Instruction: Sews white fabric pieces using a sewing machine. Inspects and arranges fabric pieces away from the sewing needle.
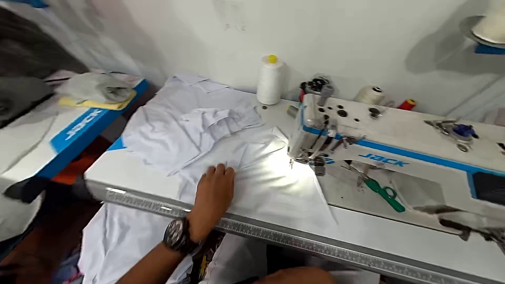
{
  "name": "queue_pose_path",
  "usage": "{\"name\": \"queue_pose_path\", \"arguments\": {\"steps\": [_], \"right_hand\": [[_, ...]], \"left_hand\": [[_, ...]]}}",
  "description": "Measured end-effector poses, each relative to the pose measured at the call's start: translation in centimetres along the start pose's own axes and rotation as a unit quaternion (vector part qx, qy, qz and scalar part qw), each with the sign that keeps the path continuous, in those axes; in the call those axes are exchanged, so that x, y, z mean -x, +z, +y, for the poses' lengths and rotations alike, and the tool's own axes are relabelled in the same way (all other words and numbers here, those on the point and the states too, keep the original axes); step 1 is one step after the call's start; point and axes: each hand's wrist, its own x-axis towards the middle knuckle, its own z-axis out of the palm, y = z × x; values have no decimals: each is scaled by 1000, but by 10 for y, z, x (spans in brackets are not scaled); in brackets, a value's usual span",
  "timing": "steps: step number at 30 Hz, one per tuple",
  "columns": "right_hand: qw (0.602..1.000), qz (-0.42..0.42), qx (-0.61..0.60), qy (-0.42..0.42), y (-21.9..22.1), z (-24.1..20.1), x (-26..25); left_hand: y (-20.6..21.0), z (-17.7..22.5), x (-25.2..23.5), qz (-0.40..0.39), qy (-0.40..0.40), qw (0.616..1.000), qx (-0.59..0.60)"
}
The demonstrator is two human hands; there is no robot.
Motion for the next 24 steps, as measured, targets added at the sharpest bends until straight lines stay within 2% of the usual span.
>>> {"name": "queue_pose_path", "arguments": {"steps": [1,3,4,5,7,9,11,13,15,17,18,20,22,24], "right_hand": [[998,46,-25,23,14,20,-17],[968,218,-125,27,36,51,-54],[940,283,-191,3,44,56,-69],[915,308,-257,-37,49,53,-83],[889,269,-355,-110,60,38,-110],[876,174,-418,-168,77,18,-138],[835,64,-495,-231,99,-1,-161],[795,-2,-546,-264,113,-23,-171],[792,6,-558,-249,115,-41,-177],[813,22,-557,-168,109,-42,-183],[820,21,-561,-106,106,-39,-189],[835,22,-550,3,111,-32,-205],[864,78,-491,83,116,-33,-222],[892,135,-416,116,113,-29,-233]], "left_hand": [[-11,-5,25,5,-10,999,34],[-38,-23,75,-25,-34,985,170],[-50,-35,98,-43,-55,966,250],[-59,-45,119,-47,-82,940,329],[-78,-64,156,-21,-125,890,437],[-99,-76,183,27,-187,831,523],[-119,-88,203,56,-241,738,627],[-127,-100,225,22,-259,635,727],[-119,-98,249,-21,-307,557,771],[-97,-94,270,-53,-344,503,791],[-83,-97,276,-60,-339,492,800],[-60,-106,280,-56,-332,517,787],[-48,-120,278,-46,-325,599,731],[-51,-137,278,-28,-326,653,682]]}}
